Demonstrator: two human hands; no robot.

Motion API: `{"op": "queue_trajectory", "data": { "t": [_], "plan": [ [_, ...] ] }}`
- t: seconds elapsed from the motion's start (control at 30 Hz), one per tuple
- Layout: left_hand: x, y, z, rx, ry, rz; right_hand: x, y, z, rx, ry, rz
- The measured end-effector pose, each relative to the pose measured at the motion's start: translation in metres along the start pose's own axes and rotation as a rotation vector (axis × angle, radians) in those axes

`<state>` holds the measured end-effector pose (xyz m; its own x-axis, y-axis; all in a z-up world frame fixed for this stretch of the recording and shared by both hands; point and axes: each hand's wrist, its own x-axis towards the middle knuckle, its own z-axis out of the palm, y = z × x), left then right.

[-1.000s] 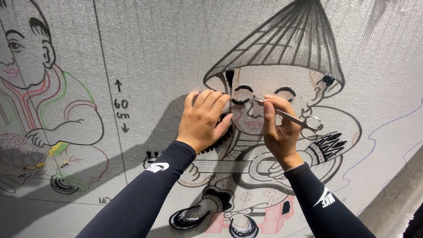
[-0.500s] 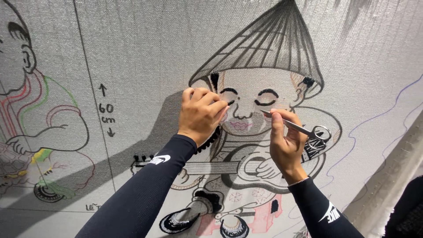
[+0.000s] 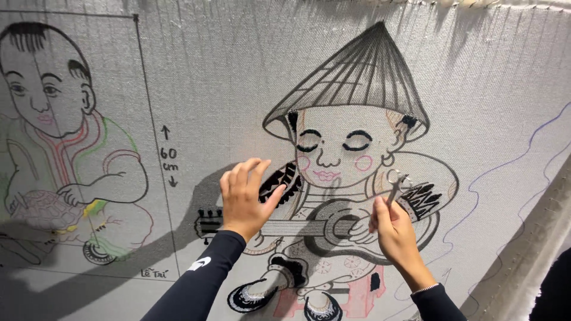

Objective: The recorder is using a tufting gun and scissors to create and trim details on a rug with a cartoon design.

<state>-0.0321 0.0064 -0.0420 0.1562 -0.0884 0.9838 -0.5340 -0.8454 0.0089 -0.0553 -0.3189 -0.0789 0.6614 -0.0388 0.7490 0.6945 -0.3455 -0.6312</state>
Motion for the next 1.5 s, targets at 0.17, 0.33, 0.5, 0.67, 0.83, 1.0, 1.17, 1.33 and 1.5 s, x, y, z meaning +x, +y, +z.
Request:
{"op": "queue_trajectory", "data": {
  "t": [0.17, 0.33, 0.5, 0.67, 0.83, 1.0, 1.17, 1.33, 1.5],
  "plan": [
    [-0.010, 0.015, -0.011, 0.012, -0.123, 0.006, -0.020, -0.024, -0.004, -0.059, 0.058, 0.290],
    [-0.013, 0.032, -0.016, 0.021, -0.256, 0.072, -0.045, -0.008, -0.015, -0.084, 0.065, 0.256],
    [-0.018, 0.051, -0.023, -0.029, -0.290, 0.025, -0.064, 0.011, -0.021, 0.134, 0.068, 0.442],
    [-0.027, 0.076, -0.017, -0.225, -0.214, -0.067, -0.081, 0.002, -0.008, 0.281, 0.068, 0.499],
    [-0.042, 0.116, -0.008, -0.967, -0.403, -0.682, -0.109, -0.017, 0.027, 0.453, 0.005, 0.397],
    [-0.068, 0.127, -0.007, -1.329, -0.485, -0.758, -0.134, -0.016, 0.054, 0.573, -0.071, 0.427],
    [-0.074, 0.126, -0.025, -1.317, -0.555, -0.833, -0.150, -0.022, 0.060, 0.622, -0.092, 0.522],
    [-0.073, 0.130, -0.035, -1.389, -0.604, -0.890, -0.158, -0.022, 0.064, 0.625, -0.087, 0.632],
    [-0.076, 0.136, -0.038, -1.409, -0.651, -0.922, -0.171, -0.012, 0.063, 0.622, -0.119, 0.614]
  ]
}}
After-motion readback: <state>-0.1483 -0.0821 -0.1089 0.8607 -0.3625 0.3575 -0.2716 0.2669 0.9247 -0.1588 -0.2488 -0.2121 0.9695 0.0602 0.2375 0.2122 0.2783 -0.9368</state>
